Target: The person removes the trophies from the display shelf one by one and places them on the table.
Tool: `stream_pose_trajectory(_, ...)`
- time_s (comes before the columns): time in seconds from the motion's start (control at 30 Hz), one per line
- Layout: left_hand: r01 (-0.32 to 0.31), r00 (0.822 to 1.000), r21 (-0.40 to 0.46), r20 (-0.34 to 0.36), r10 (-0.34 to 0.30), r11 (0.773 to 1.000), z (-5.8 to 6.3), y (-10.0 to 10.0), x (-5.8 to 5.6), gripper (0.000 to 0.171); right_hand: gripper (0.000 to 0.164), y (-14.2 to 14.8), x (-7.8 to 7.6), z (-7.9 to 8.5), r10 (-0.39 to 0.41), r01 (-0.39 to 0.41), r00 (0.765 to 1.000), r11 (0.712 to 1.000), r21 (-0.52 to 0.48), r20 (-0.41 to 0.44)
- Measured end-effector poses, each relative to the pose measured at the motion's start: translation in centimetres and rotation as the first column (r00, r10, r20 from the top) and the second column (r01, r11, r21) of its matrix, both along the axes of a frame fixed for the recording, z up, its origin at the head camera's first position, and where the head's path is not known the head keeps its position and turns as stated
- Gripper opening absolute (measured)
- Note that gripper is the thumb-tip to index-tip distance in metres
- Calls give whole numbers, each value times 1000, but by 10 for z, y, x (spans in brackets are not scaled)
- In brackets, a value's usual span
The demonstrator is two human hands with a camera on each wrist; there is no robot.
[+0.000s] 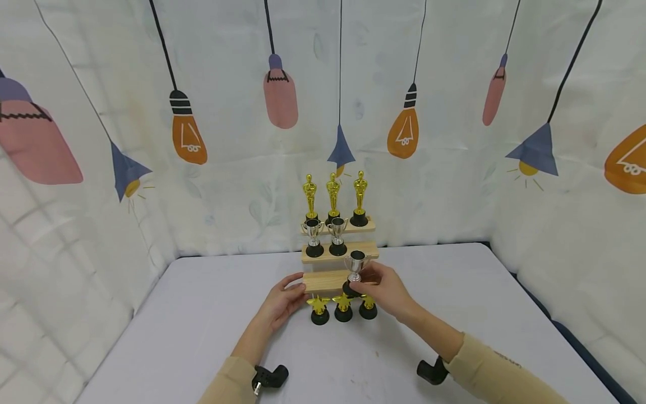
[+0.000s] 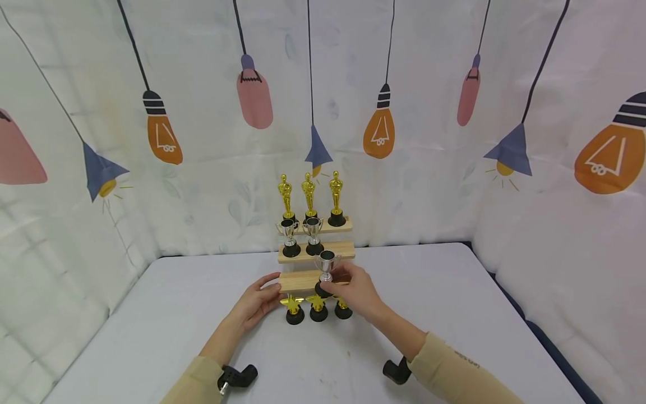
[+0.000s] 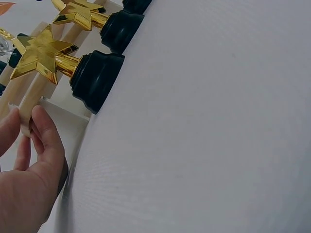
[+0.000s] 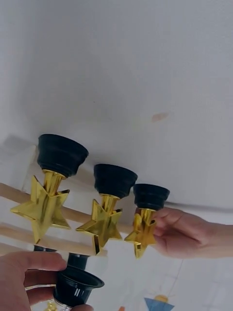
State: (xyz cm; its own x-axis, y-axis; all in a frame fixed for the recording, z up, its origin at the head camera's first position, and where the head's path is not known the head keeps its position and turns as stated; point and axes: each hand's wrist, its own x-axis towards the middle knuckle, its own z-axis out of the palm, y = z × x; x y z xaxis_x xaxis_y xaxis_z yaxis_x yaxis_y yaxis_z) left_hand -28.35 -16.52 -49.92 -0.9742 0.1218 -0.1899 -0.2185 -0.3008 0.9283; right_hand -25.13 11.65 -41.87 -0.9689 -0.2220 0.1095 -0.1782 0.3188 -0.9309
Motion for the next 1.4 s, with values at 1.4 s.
stream_pose_trajectory(1.4,-1,1000,3,-26,1,1000,-3,-1,1,52,27,-45,37,-29,197,-197,980,978,-66,1)
